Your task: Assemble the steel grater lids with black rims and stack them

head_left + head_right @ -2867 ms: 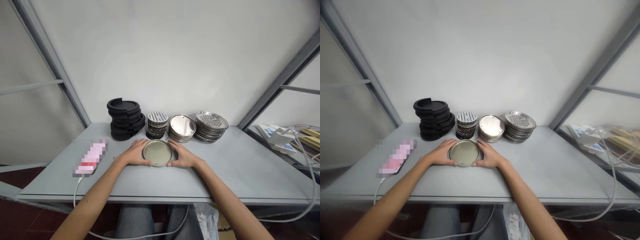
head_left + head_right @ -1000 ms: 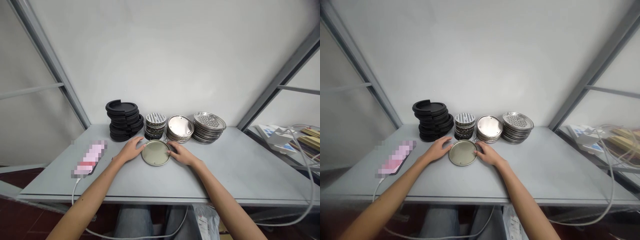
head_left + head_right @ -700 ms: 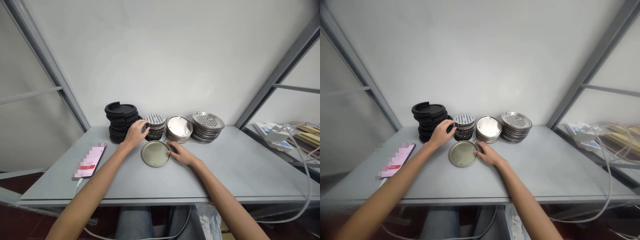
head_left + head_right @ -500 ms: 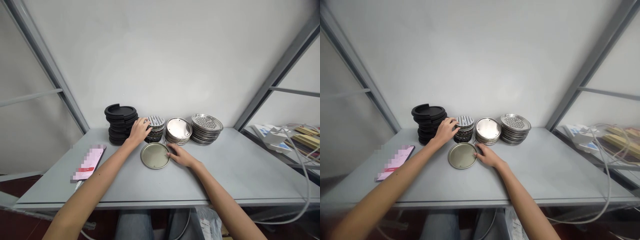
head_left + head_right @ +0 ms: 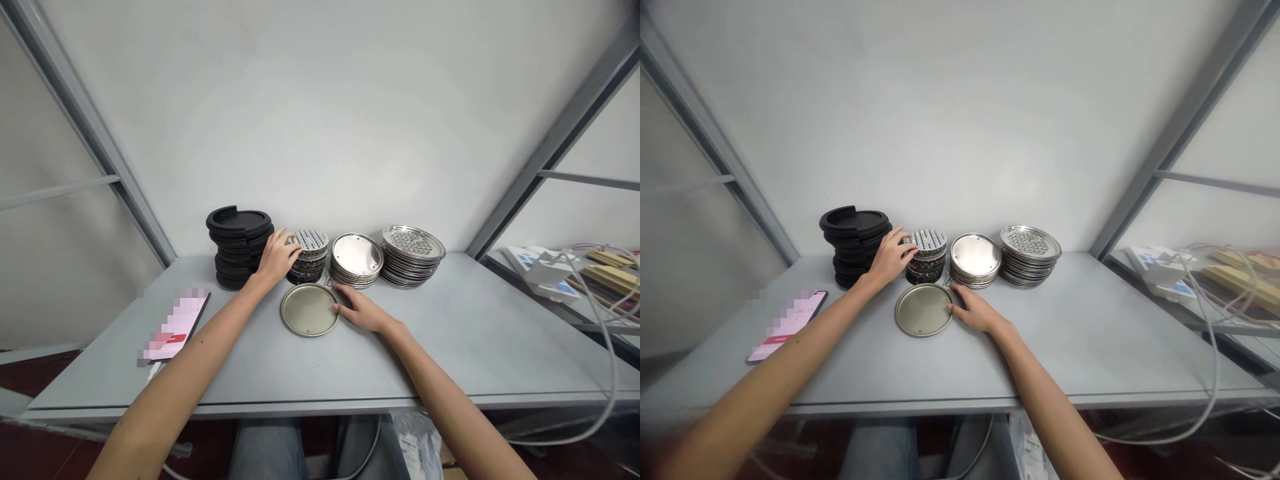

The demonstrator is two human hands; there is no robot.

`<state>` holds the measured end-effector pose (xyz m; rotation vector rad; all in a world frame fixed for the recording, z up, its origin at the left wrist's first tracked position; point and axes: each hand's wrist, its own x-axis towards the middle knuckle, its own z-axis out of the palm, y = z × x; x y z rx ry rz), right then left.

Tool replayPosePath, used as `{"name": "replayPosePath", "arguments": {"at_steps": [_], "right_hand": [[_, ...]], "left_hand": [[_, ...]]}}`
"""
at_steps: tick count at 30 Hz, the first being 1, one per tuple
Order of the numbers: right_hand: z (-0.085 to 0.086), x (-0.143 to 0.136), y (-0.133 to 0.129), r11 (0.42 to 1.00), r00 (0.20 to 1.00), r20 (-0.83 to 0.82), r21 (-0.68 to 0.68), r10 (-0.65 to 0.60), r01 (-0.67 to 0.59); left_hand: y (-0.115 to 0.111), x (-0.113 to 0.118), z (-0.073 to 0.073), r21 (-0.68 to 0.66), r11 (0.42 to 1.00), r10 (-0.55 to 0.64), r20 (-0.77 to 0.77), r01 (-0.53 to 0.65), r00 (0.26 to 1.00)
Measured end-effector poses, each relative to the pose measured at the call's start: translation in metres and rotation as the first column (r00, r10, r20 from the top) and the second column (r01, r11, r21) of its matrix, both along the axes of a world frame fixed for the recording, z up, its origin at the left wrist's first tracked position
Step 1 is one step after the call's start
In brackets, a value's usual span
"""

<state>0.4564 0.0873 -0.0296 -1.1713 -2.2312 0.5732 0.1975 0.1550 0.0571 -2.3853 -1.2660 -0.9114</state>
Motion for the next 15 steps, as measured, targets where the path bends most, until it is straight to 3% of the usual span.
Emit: {"name": "replayPosePath", "arguments": {"at_steps": [11, 15], "right_hand": [[0.0014, -0.0006, -0.001, 1.0, 1.0, -0.003, 0.002, 0.009, -0.009], [-0.0001, 0.0001, 0.0012, 0.998, 0.998, -0.01, 0.032, 0.057, -0.056]], "left_hand": [[-0.0027, 0.0062, 0.0009, 0.089, 0.994, -0.06, -0.101, 0.069, 0.993], [-0.0009, 0.0073, -0.0037, 0.158, 0.986, -0.039, -0.045, 0.046, 0.998]]}}
